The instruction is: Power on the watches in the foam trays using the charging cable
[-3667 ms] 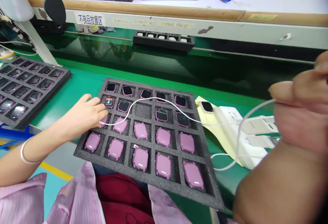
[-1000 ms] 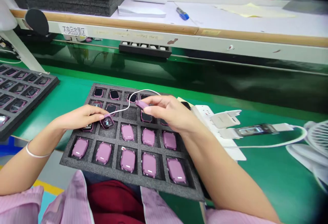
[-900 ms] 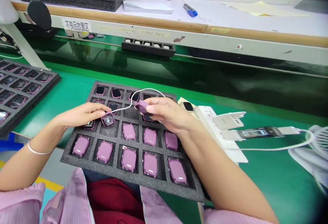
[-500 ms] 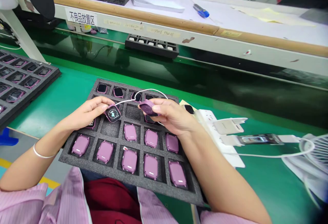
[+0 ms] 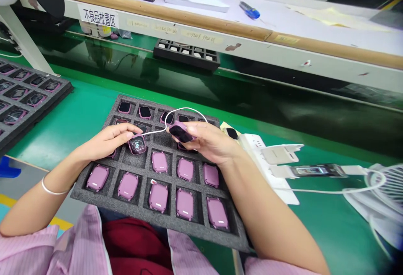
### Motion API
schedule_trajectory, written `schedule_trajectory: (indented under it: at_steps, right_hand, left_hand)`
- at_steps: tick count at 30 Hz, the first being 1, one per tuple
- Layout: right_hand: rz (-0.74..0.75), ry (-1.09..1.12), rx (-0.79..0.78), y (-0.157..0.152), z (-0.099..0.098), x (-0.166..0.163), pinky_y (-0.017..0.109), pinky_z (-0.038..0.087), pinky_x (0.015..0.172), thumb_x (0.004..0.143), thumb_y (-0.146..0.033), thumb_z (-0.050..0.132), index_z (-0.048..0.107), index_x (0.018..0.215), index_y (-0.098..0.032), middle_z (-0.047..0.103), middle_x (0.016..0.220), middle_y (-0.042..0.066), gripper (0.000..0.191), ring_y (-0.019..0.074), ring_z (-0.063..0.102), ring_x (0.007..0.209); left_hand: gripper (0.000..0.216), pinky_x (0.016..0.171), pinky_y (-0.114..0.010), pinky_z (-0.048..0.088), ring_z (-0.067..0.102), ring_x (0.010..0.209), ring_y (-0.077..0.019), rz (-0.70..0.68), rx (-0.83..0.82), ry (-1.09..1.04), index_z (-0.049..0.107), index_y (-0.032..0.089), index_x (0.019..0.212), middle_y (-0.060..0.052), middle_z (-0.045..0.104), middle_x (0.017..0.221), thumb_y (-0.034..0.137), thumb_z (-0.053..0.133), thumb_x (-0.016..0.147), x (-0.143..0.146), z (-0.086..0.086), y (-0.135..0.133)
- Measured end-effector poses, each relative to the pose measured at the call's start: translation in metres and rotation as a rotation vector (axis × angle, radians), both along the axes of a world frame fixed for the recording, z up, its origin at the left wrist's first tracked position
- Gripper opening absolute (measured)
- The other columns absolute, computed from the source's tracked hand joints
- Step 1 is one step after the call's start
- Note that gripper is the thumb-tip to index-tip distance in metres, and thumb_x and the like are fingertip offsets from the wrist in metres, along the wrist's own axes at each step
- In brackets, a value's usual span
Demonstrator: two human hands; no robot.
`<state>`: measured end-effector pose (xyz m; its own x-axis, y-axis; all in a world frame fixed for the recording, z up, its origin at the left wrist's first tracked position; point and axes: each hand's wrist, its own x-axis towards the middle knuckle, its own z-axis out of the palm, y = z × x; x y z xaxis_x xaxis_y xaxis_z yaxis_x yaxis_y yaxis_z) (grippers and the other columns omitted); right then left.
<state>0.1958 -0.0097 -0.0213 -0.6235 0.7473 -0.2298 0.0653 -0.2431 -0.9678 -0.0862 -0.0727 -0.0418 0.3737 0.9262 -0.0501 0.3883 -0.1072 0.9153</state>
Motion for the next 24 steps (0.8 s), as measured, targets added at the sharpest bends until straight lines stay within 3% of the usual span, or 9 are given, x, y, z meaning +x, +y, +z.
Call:
schedule_trajectory:
  at_steps: [5,13,20,24]
  right_hand:
    - [0.017,0.06,-0.03,0.0003,-0.0034,0.0009,0.023,0.016,0.046,0.07,-0.061,0.087,0.072,0.115,-0.015,0.063,0.079,0.007,0.066,0.0116,0.04,0.056]
    - [0.052,0.059,-0.036,0.0015,-0.0058,0.0002,0.023,0.014,0.045,0.074,-0.069,0.083,0.068,0.109,-0.012,0.063,0.074,0.007,0.068,0.0099,0.033,0.052]
    - [-0.026,0.155,-0.118,-0.0004,-0.0035,-0.0002,0.02,0.022,0.047,0.071,-0.045,0.093,0.071,0.109,-0.021,0.061,0.09,0.004,0.05,0.0115,0.045,0.065]
    - [-0.079,0.231,-0.185,0.0006,-0.0051,0.0001,0.018,0.029,0.049,0.068,-0.034,0.095,0.073,0.109,-0.022,0.058,0.097,0.002,0.048,0.0091,0.04,0.065]
  left_hand:
    - [0.043,0.094,-0.033,0.049,0.062,0.101,-0.0217,0.01,-0.005,0.0,0.066,0.018,0.121,-0.007,0.07,0.111,0.05,0.048,0.098,-0.0011,-0.0001,-0.0002]
    - [0.045,0.093,-0.034,0.05,0.063,0.102,-0.0227,0.004,-0.009,0.026,0.066,0.018,0.121,-0.008,0.07,0.113,0.052,0.047,0.098,-0.0012,0.0004,-0.0004]
    - [0.045,0.097,-0.035,0.05,0.064,0.104,-0.0232,-0.018,-0.017,-0.022,0.065,0.016,0.122,-0.008,0.071,0.113,0.05,0.048,0.098,-0.0014,-0.0017,0.0001]
    - [0.043,0.096,-0.034,0.05,0.064,0.103,-0.0225,-0.015,-0.021,-0.042,0.065,0.016,0.121,-0.008,0.071,0.113,0.048,0.049,0.098,-0.0015,-0.0025,-0.0002]
